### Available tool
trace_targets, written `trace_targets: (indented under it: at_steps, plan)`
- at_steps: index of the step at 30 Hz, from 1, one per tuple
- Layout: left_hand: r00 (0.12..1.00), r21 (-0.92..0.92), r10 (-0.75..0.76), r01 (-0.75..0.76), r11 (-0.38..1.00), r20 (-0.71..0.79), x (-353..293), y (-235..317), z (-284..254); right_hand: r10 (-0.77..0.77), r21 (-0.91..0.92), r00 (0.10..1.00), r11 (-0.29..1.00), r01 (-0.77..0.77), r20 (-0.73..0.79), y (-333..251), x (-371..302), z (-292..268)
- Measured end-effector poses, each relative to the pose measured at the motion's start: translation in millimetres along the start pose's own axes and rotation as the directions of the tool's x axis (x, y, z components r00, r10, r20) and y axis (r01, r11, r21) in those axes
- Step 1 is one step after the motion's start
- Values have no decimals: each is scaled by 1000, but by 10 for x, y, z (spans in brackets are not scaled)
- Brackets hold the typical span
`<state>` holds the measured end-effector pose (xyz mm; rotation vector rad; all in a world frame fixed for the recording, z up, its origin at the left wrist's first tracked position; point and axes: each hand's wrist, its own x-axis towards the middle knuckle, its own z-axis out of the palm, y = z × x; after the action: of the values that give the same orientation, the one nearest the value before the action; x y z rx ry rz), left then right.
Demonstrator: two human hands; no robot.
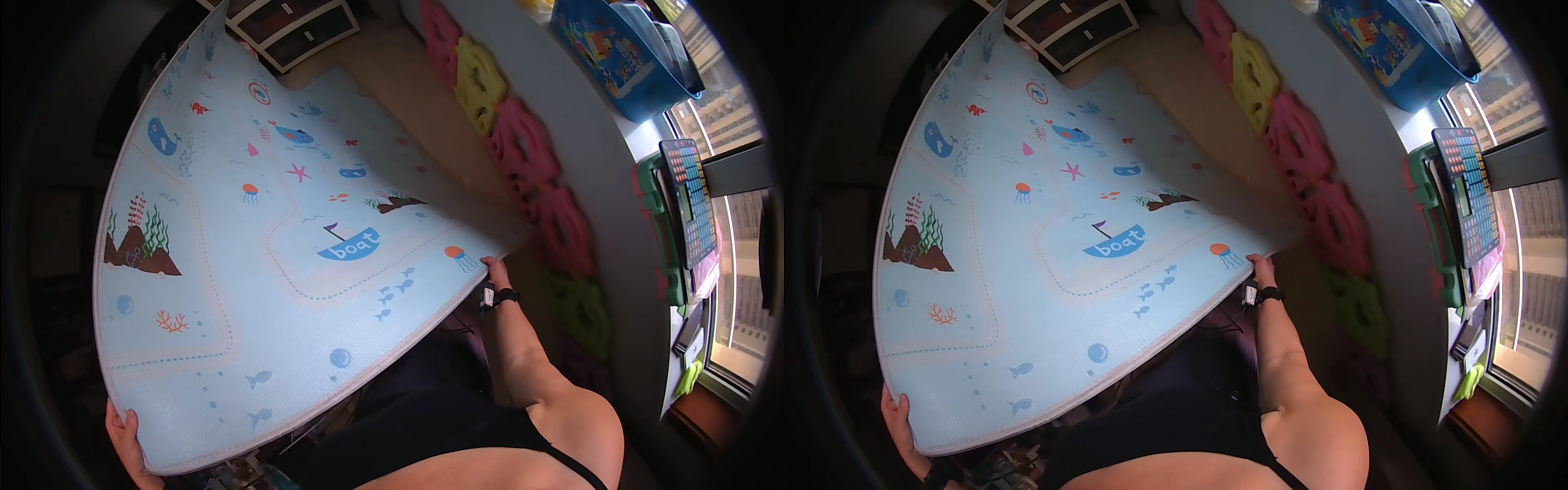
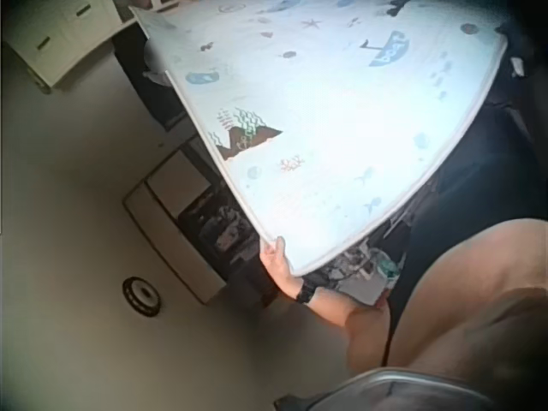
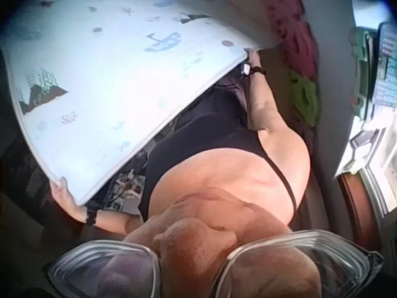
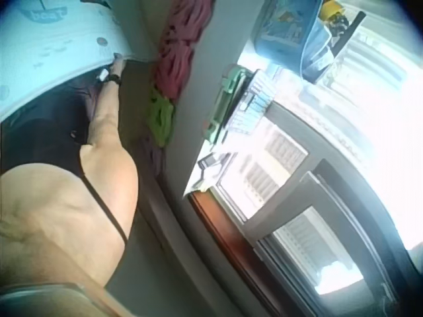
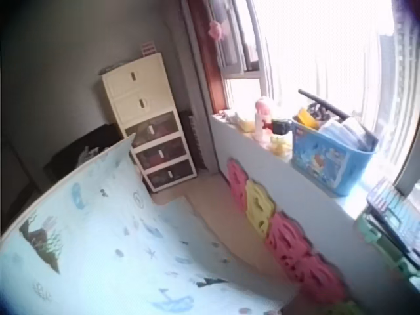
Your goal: The person cleans a playroom floor using a squeegee, then reassembles a child's play area by placing foam wall panels and a large play mat on the floor. A child is visible playing nearby during the process.
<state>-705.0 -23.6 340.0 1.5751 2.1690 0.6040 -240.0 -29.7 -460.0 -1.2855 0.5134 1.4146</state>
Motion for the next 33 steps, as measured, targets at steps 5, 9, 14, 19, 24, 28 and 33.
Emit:
trace_targets:
  at_steps: [5, 9, 14, 19, 24, 28, 33]
  plan:
    - [979, 482, 135, -192, 855, 151, 471, 58, 290, -352, -55, 917, 928, 368, 189, -539, -1359, 1012]
    - [948, 525, 297, -313, 791, 117, 594, -254, 832, -516, -91, 790, 816, 571, 330, -214, -2147, 1542]
    - [956, 487, 292, -269, 831, 29, 373, -530, 834, -564, -101, 725, 758, 645, 396, 88, -2997, 1645]
    - [941, 346, 322, -337, 876, 102, 164, -625, 465, -651, 41, 757, 759, 650, 56, -787, -2881, 1324]
    - [915, 371, 348, -402, 837, 204, 151, -658, 1105, -844, -328, 367, 245, 912, 390, -768, -2983, 1740]
    - [892, 408, 382, -451, 793, 244, 222, -848, 1555, -685, -342, 347, 150, 928, 641, -255, -3591, 2204]
    - [881, 345, 380, -462, 817, 282, 190, -893, 1685, -692, -327, 488, 364, 872, 533, 13, -3687, 2135]
